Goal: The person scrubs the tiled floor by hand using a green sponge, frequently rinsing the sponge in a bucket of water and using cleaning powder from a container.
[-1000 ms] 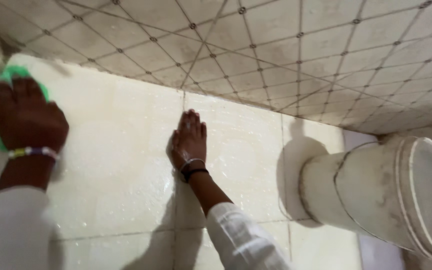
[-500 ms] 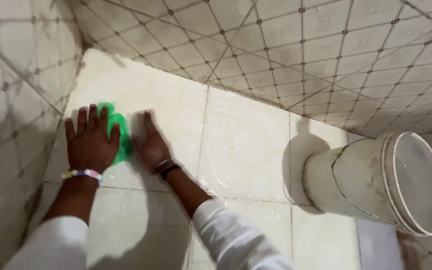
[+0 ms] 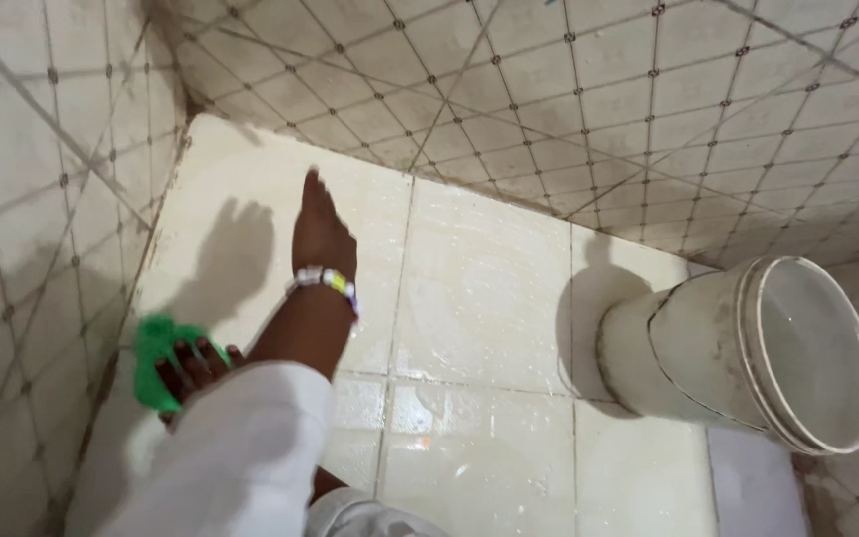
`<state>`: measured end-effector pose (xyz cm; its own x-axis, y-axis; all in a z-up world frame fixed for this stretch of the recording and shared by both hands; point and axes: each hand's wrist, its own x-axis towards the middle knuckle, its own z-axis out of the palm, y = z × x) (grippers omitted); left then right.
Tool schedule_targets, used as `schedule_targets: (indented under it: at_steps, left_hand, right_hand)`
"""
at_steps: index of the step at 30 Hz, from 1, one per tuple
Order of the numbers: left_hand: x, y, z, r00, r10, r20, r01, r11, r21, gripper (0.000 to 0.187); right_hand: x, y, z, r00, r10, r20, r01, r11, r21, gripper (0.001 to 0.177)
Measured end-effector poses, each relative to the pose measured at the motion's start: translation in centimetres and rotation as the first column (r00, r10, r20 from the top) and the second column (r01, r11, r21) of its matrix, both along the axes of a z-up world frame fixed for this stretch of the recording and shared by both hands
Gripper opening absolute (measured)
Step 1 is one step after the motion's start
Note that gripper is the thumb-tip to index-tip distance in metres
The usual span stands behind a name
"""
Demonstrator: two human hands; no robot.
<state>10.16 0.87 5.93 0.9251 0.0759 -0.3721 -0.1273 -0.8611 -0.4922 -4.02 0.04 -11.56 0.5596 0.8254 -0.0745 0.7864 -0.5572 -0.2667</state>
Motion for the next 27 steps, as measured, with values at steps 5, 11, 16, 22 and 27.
schedule_targets:
  at_steps: [5, 11, 16, 22, 27]
  left_hand:
    - [-1.8, 4.1, 13.3, 0.988, -0.130, -0.089, 0.137, 0.987, 0.086, 0.050]
    - [-8.4, 12.4, 20.2, 0.969, -0.245, -0.036, 0.245, 0.931, 0.271, 0.043]
    - [-7.5, 12.5, 19.6, 0.954, -0.164, -0.252, 0.206, 0.967, 0.151, 0.032]
    - [-6.8, 13.5, 18.5, 0.956, -0.211, -0.205, 0.238, 0.964, 0.117, 0.027]
    - [-6.2, 16.1, 16.7, 0.956, -0.171, -0.237, 0.208, 0.968, 0.142, 0.020]
  right_hand:
    - [-5.7, -0.2, 0.0, 0.996, 0.072, -0.050, -0.075, 0.995, -0.065, 0.063]
    - [-1.3, 2.1, 1.4, 0.996, -0.083, 0.028, 0.079, 0.990, 0.118, 0.071]
    - [0.3, 6.3, 0.8, 0.984, -0.145, 0.104, 0.127, 0.978, 0.164, 0.074]
    - [-4.2, 7.6, 0.6, 0.981, -0.161, 0.105, 0.141, 0.975, 0.174, 0.072]
    - [-2.4, 7.4, 0.7, 0.998, -0.057, 0.027, 0.055, 0.998, 0.044, 0.068]
